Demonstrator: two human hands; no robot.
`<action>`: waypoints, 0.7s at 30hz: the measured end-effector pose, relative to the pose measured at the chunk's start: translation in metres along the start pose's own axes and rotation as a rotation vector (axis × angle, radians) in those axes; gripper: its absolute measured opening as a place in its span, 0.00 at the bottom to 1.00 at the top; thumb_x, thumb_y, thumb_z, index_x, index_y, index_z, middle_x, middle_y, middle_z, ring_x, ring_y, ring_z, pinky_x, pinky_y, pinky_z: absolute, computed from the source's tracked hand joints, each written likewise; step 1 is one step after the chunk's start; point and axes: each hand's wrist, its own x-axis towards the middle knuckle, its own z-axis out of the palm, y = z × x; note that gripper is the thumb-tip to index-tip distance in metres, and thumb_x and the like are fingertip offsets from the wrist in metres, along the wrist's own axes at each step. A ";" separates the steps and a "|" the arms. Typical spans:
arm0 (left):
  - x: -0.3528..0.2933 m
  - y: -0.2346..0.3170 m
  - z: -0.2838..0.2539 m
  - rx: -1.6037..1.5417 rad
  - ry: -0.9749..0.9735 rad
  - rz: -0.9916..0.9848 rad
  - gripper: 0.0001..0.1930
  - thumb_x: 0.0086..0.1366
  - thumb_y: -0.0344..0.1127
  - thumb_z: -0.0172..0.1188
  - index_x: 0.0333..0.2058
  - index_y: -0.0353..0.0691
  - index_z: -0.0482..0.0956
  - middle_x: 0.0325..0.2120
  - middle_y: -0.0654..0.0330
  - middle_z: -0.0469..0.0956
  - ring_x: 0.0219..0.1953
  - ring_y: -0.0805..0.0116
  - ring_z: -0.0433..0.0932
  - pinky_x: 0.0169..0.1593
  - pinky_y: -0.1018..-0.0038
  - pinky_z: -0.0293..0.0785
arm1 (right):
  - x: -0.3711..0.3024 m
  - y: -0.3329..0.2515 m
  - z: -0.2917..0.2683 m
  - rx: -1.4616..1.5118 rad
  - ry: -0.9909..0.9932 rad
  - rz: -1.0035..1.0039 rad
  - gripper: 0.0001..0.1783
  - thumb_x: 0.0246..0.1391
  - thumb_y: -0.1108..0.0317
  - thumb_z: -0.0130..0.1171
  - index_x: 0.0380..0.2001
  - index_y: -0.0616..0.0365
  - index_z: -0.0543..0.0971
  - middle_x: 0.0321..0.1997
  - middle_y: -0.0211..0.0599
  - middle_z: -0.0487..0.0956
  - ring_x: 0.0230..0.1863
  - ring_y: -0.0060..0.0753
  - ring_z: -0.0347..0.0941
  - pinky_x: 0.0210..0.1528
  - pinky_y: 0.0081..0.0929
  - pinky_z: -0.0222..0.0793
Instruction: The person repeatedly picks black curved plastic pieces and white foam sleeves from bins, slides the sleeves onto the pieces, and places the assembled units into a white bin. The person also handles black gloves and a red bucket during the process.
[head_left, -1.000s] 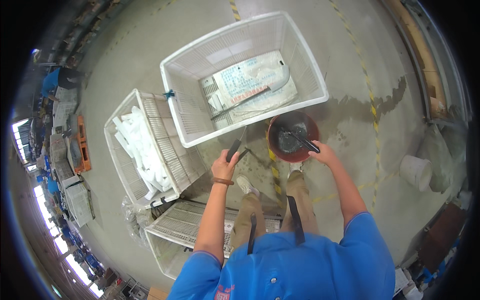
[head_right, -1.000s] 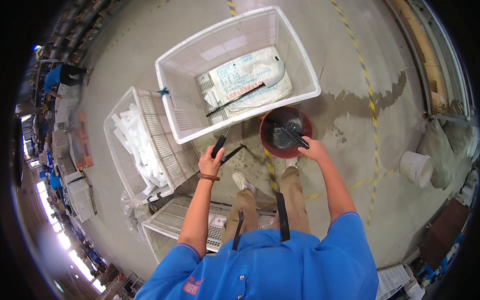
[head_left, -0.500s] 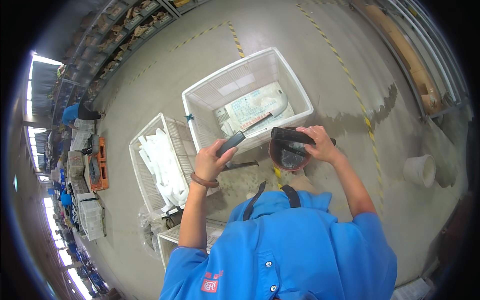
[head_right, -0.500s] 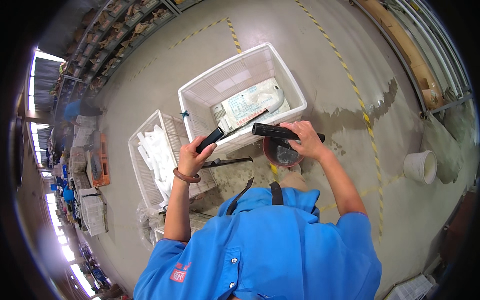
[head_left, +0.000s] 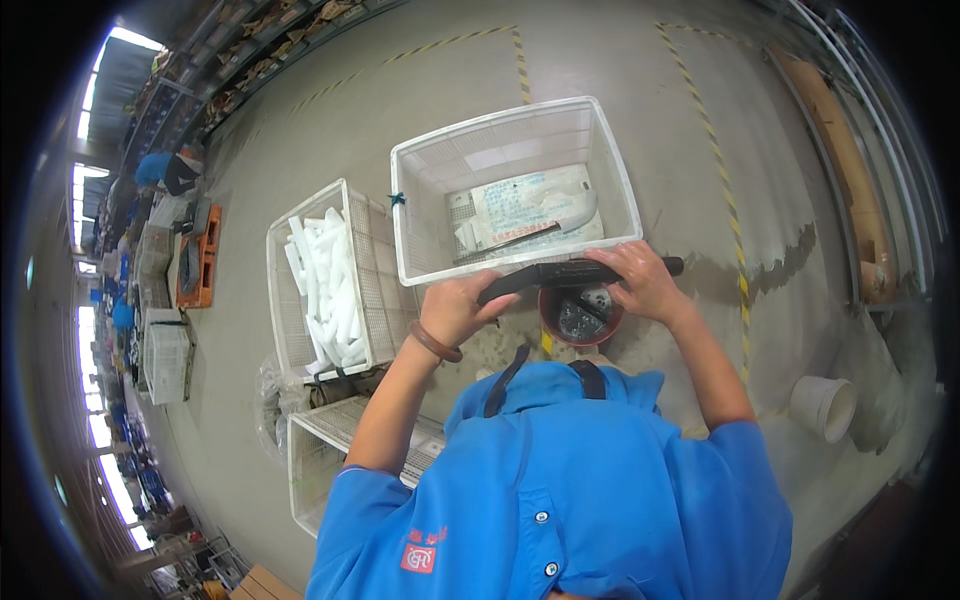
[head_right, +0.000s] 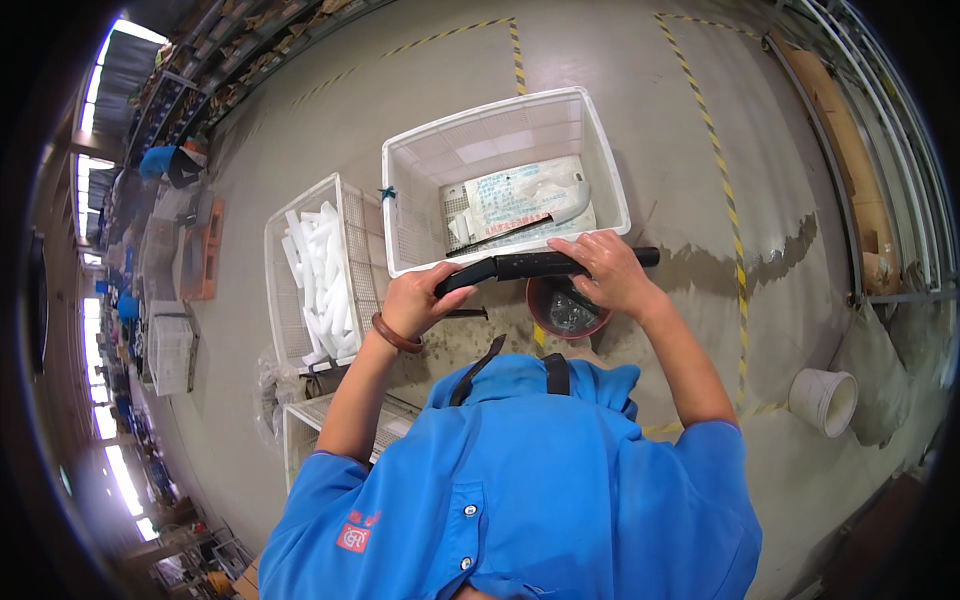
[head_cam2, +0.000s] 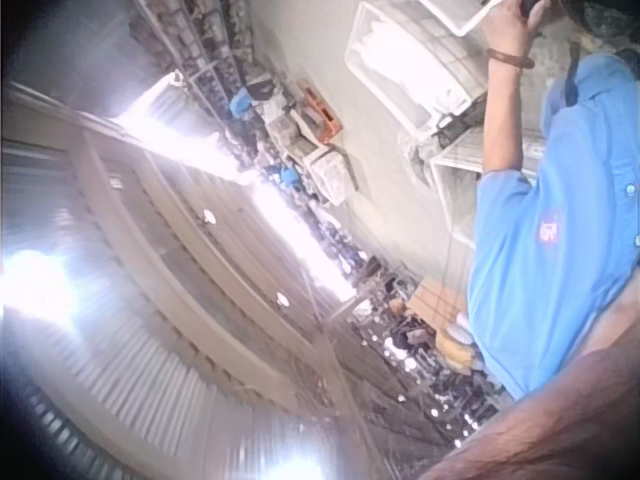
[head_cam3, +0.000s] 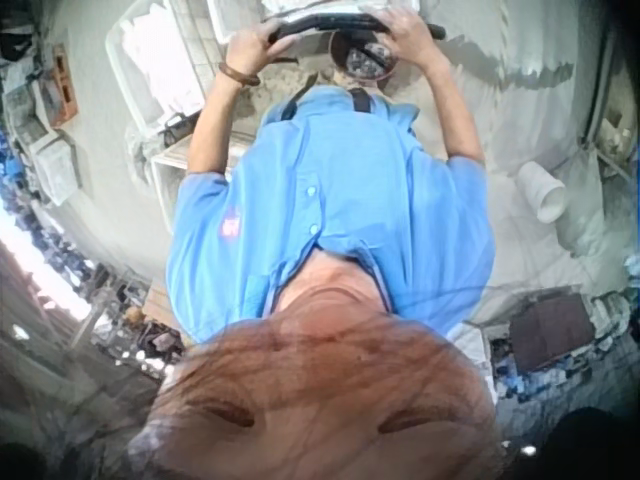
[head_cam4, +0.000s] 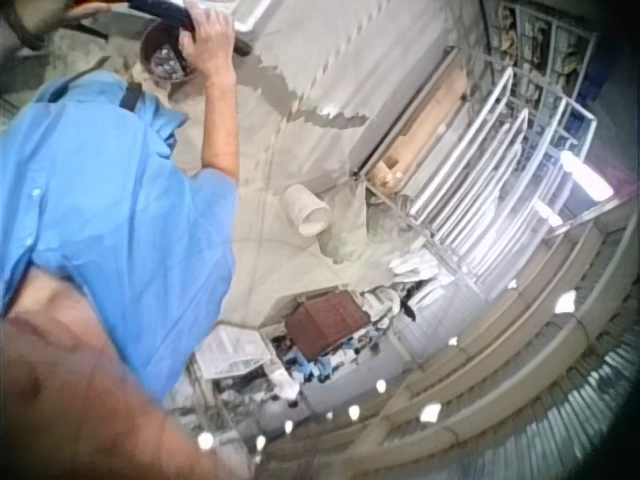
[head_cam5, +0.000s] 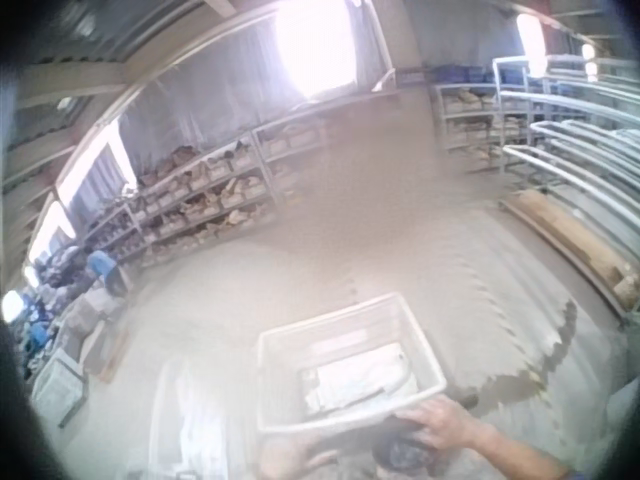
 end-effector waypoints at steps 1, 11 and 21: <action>0.000 0.003 0.004 0.019 0.012 -0.005 0.20 0.60 0.53 0.64 0.43 0.45 0.80 0.25 0.54 0.81 0.27 0.53 0.81 0.30 0.63 0.76 | 0.003 -0.001 -0.002 0.038 -0.015 -0.001 0.35 0.43 0.69 0.66 0.59 0.48 0.73 0.35 0.37 0.75 0.39 0.46 0.74 0.44 0.39 0.70; -0.006 0.034 0.027 0.028 0.033 0.163 0.23 0.56 0.60 0.63 0.32 0.44 0.76 0.17 0.58 0.77 0.22 0.55 0.79 0.24 0.63 0.73 | 0.044 0.001 -0.036 0.810 -0.821 0.349 0.28 0.59 0.56 0.61 0.58 0.59 0.72 0.50 0.43 0.79 0.51 0.33 0.75 0.54 0.31 0.69; -0.010 0.033 0.042 -0.115 -0.046 -0.066 0.48 0.36 0.65 0.76 0.50 0.38 0.67 0.25 0.48 0.79 0.30 0.44 0.81 0.33 0.59 0.77 | 0.077 -0.076 0.036 -0.159 -0.485 -0.131 0.20 0.41 0.64 0.68 0.38 0.56 0.74 0.30 0.40 0.80 0.37 0.48 0.80 0.39 0.43 0.73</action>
